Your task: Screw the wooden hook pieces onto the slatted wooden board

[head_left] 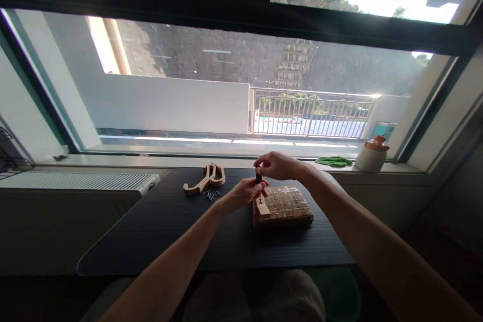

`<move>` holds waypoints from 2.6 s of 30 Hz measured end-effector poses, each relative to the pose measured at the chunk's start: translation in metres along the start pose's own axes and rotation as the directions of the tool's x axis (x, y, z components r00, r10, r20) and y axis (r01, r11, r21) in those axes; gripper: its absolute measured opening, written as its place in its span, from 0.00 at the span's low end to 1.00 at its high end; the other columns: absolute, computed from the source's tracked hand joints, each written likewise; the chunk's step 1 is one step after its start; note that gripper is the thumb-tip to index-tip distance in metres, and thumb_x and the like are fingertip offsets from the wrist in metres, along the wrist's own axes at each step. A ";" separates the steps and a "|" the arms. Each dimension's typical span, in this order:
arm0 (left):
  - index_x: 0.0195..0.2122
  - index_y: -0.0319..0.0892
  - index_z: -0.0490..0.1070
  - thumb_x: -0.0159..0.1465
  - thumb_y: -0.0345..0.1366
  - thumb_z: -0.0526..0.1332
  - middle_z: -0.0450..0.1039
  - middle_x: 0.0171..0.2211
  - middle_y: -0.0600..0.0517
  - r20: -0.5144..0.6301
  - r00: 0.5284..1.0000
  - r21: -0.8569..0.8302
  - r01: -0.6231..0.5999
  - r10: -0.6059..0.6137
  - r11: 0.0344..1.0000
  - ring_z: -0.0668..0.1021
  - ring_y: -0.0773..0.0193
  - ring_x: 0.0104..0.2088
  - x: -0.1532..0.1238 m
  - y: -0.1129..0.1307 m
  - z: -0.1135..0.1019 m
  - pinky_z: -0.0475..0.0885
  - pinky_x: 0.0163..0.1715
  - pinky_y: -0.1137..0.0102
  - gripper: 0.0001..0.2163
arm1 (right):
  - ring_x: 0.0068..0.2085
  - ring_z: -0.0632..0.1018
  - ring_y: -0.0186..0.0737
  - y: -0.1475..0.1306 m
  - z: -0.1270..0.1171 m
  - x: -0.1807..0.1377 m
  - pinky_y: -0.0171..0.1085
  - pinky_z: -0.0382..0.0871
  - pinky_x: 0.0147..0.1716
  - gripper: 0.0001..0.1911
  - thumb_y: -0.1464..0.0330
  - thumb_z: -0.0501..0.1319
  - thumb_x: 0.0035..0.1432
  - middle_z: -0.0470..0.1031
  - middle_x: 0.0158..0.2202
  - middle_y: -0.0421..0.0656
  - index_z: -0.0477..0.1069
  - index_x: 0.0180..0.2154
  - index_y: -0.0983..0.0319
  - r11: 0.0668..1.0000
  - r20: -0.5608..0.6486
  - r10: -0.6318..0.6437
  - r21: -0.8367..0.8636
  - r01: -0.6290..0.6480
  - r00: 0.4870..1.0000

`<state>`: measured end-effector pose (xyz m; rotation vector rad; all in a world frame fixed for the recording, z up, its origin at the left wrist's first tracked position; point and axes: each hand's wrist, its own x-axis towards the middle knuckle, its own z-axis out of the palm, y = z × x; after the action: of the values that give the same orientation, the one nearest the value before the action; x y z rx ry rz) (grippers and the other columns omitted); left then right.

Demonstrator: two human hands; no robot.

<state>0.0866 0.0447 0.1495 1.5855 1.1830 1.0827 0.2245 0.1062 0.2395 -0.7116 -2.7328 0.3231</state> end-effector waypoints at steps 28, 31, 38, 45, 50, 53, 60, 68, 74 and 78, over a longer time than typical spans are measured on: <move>0.36 0.34 0.68 0.60 0.38 0.52 0.71 0.30 0.47 0.034 0.996 0.135 -0.081 0.077 0.988 0.70 0.67 0.29 0.000 0.011 0.000 0.63 0.31 0.69 0.12 | 0.25 0.69 0.31 0.016 0.010 -0.008 0.30 0.57 0.23 0.16 0.61 0.57 0.51 0.73 0.27 0.41 0.71 0.38 0.65 0.999 -0.081 0.050 -0.006 -0.051 0.995; 0.37 0.34 0.68 0.61 0.38 0.51 0.72 0.31 0.46 0.063 0.995 0.190 -0.086 0.075 0.978 0.71 0.66 0.30 0.000 0.013 -0.001 0.64 0.31 0.69 0.13 | 0.26 0.70 0.30 0.014 0.006 -0.010 0.29 0.59 0.25 0.16 0.66 0.55 0.53 0.74 0.29 0.41 0.71 0.43 0.64 0.998 -0.041 0.019 0.059 -0.016 0.999; 0.36 0.35 0.68 0.60 0.38 0.51 0.72 0.31 0.46 0.033 0.997 0.235 -0.073 0.068 0.969 0.71 0.65 0.30 -0.002 0.014 0.001 0.65 0.31 0.69 0.12 | 0.29 0.72 0.33 -0.003 0.007 -0.016 0.30 0.59 0.28 0.12 0.69 0.53 0.54 0.76 0.31 0.42 0.74 0.36 0.62 0.996 -0.080 0.070 -0.054 -0.074 0.994; 0.35 0.35 0.69 0.59 0.33 0.50 0.73 0.31 0.46 0.062 0.995 0.251 -0.088 0.075 0.964 0.72 0.65 0.30 -0.003 0.019 0.000 0.65 0.31 0.69 0.10 | 0.30 0.73 0.36 -0.018 0.018 -0.023 0.32 0.57 0.28 0.14 0.70 0.49 0.57 0.75 0.30 0.46 0.73 0.36 0.63 0.979 -0.166 0.153 -0.110 -0.172 0.974; 0.32 0.36 0.69 0.58 0.30 0.50 0.73 0.31 0.46 0.070 0.994 0.241 -0.102 0.088 0.965 0.72 0.65 0.30 -0.003 0.014 0.000 0.65 0.31 0.69 0.09 | 0.32 0.73 0.38 -0.021 0.022 -0.028 0.32 0.57 0.28 0.14 0.68 0.49 0.58 0.75 0.32 0.48 0.71 0.38 0.64 0.971 -0.190 0.183 -0.119 -0.208 0.965; 0.33 0.36 0.69 0.58 0.30 0.50 0.73 0.30 0.47 0.065 0.993 0.243 -0.107 0.094 0.964 0.71 0.66 0.29 -0.006 0.015 0.001 0.65 0.31 0.69 0.09 | 0.33 0.73 0.38 -0.023 0.024 -0.030 0.32 0.57 0.28 0.13 0.68 0.49 0.58 0.75 0.33 0.47 0.71 0.38 0.63 0.971 -0.198 0.181 -0.118 -0.206 0.963; 0.34 0.34 0.68 0.58 0.29 0.50 0.72 0.30 0.47 0.033 0.997 0.263 -0.077 0.070 0.962 0.71 0.67 0.28 -0.014 0.020 0.010 0.64 0.30 0.70 0.09 | 0.35 0.74 0.38 -0.028 0.029 -0.036 0.32 0.58 0.31 0.14 0.68 0.50 0.58 0.76 0.35 0.47 0.71 0.40 0.63 0.966 -0.226 0.203 -0.113 -0.232 0.953; 0.35 0.33 0.67 0.60 0.31 0.48 0.71 0.31 0.46 0.018 1.000 0.273 -0.004 -0.001 0.962 0.71 0.66 0.28 -0.012 0.019 0.010 0.65 0.29 0.69 0.10 | 0.35 0.74 0.39 -0.024 0.035 -0.031 0.32 0.59 0.31 0.17 0.67 0.49 0.58 0.76 0.36 0.48 0.71 0.43 0.63 0.968 -0.268 0.192 -0.108 -0.228 0.944; 0.39 0.35 0.67 0.61 0.37 0.50 0.72 0.34 0.46 0.064 0.997 0.240 0.022 -0.038 0.970 0.72 0.66 0.31 -0.013 0.021 0.005 0.65 0.31 0.69 0.12 | 0.28 0.71 0.33 -0.010 0.028 -0.026 0.30 0.57 0.26 0.14 0.65 0.52 0.55 0.75 0.29 0.42 0.74 0.37 0.62 0.991 -0.229 0.089 -0.077 -0.109 0.969; 0.38 0.35 0.66 0.60 0.38 0.52 0.72 0.32 0.46 0.079 0.996 0.207 0.021 -0.038 0.978 0.72 0.66 0.29 -0.008 0.020 0.004 0.65 0.31 0.69 0.12 | 0.26 0.69 0.31 0.000 0.025 -0.026 0.30 0.56 0.25 0.13 0.65 0.53 0.55 0.74 0.27 0.40 0.74 0.34 0.63 0.997 -0.219 0.047 -0.056 -0.061 0.975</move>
<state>0.0937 0.0330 0.1669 1.7476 1.2927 0.8894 0.2376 0.0901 0.2104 -0.7891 -2.5294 0.1613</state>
